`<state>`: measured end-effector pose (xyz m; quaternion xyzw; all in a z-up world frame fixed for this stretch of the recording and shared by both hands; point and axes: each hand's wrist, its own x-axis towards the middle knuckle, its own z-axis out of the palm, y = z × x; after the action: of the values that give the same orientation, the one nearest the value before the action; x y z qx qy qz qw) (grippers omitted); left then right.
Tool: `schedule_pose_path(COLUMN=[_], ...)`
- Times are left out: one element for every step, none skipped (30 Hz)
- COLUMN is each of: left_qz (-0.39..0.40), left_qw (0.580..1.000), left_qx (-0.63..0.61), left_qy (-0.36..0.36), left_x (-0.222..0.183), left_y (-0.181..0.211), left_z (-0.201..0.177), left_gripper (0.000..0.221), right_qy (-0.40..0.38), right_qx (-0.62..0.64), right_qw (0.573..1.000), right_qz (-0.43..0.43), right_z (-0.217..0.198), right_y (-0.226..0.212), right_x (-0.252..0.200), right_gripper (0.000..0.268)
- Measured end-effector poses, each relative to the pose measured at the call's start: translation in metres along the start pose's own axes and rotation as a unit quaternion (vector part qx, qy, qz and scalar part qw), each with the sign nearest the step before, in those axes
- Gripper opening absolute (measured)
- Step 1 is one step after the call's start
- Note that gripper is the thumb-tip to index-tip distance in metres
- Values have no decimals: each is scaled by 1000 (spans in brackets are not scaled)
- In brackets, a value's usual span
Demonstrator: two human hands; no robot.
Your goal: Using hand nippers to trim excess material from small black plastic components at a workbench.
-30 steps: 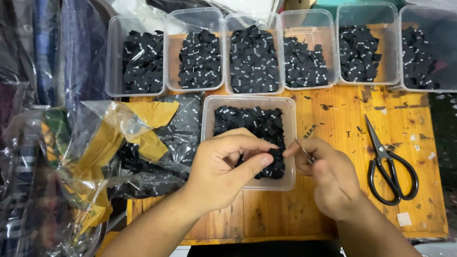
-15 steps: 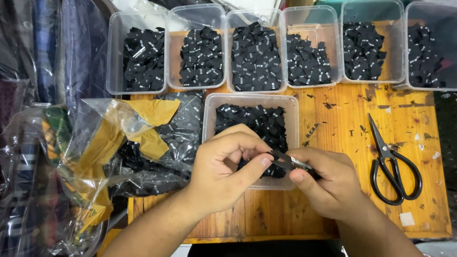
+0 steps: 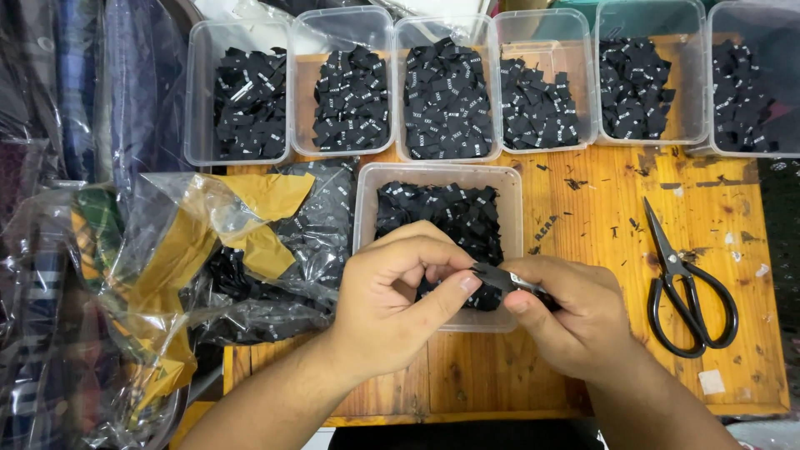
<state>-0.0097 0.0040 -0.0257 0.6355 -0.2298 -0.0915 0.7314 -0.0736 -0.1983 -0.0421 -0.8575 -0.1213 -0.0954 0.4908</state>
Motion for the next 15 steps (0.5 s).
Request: schedule_pose_path(left_qz=[0,-1,-2,-2,-2,-2,-2,-4,-6,-6,-25,-44,-44,-21,2], left_qw=[1000,1000,1000,1000,1000,1000,1000,1000,1000,1000,999,997,997,997,997], left_qx=[0,1,3,2,1,0,0,0,1,1,-28,-57,-57,-62,-67], left_qy=[0,0,-1,-1,-2,-2,-2,-2,-1,-1,9,20,20,33,46], left_x=[0,0,0,0,0,0,0,0,1,-1,-2,-4,-4,-4,-3], left_y=[0,0,0,0,1,1,1,1,2,0,-1,-2,-2,-3,-3], left_z=[0,0,0,0,0,0,0,0,1,2,3,4,5,6,6], left_gripper=[5,5,4,4,4,4,4,4,5,5,12,20,20,18,16], right_qy=[0,3,6,6,7,9,9,16,23,23,38,52,52,58,63], right_qx=[0,-1,-3,-3,-3,-3,-3,-5,-7,-7,-17,-28,-28,-3,21], right_qw=[1000,1000,1000,1000,1000,1000,1000,1000,1000,1000,999,996,996,995,992], right_qz=[0,-1,-2,-2,-6,-10,-10,-5,-1,-1,33,67,66,86,105], right_z=[0,1,1,1,1,1,2,2,2,3,3,3,2,2,2], right_y=[1,1,2,2,1,1,0,-1,-2,1,4,7,8,9,9], right_x=[0,-1,-1,-1,0,0,1,1,2,-2,-6,-9,-10,-10,-10], right_gripper=[34,34,34,34,34,35,35,35,36,36,37,38,38,42,46])
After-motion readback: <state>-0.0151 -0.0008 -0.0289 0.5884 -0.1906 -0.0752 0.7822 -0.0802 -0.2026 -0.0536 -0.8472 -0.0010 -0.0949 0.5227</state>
